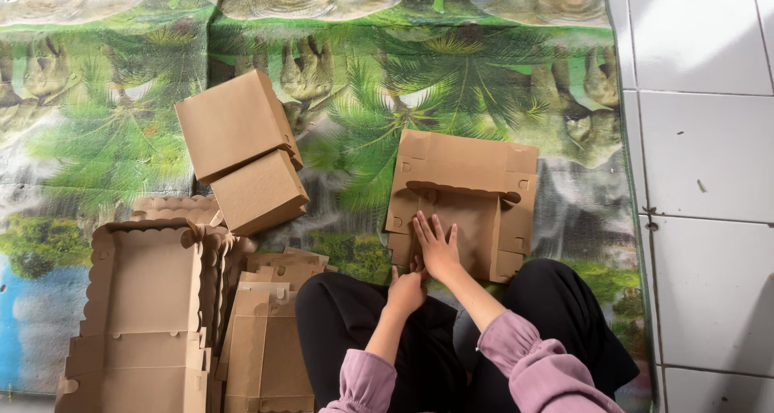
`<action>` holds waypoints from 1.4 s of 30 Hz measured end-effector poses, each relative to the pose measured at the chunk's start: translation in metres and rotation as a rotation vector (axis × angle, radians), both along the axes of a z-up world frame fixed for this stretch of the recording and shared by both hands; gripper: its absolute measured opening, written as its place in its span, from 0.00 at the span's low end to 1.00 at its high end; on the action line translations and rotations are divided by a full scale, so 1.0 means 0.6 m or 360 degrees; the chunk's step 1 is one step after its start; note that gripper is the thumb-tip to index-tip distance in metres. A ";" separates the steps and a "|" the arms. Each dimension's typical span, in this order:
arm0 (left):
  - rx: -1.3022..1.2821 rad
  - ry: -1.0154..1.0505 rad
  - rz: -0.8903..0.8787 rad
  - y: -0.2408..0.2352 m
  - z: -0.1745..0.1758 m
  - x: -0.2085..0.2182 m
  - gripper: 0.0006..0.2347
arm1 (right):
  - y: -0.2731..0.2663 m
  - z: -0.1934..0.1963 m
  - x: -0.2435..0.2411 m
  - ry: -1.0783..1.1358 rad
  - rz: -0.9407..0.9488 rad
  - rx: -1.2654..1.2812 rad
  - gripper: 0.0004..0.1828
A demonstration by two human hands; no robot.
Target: The person sits on a mat and assembles a flat-packed cardboard box by hand. They fold the side flaps, tuck the tabs into slots, and press the edges to form the box structure.
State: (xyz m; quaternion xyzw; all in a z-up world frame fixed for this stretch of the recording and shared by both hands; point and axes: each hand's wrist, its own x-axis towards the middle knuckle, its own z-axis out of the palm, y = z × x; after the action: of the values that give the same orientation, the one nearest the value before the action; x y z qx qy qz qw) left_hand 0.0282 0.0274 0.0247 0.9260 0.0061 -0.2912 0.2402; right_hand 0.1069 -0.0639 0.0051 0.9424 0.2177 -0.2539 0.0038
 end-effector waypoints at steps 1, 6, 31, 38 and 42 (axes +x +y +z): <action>0.0000 -0.0005 -0.0007 0.002 -0.039 0.000 0.15 | -0.004 -0.006 -0.006 -0.0005 -0.0007 0.0000 0.46; -0.0383 -0.0048 0.0330 0.016 -0.190 -0.005 0.15 | -0.027 0.000 -0.040 0.0142 0.0044 0.0095 0.36; -0.0957 0.0007 0.1021 0.010 -0.145 -0.012 0.26 | -0.226 -0.075 -0.114 -0.0026 -0.1606 0.1124 0.42; -0.1063 0.0002 0.1096 0.001 -0.189 -0.020 0.23 | -0.312 -0.175 -0.101 0.0027 -0.1575 0.0902 0.40; -0.1257 -0.0213 0.1071 -0.006 -0.121 -0.036 0.16 | -0.304 -0.095 -0.130 0.0154 -0.1491 0.0892 0.32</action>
State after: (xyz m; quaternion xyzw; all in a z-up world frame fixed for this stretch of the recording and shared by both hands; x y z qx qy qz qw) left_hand 0.0064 0.0239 -0.0480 0.7281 0.1776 -0.1183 0.6514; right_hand 0.0288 -0.2461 -0.0518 0.8907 -0.1659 -0.2038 -0.3710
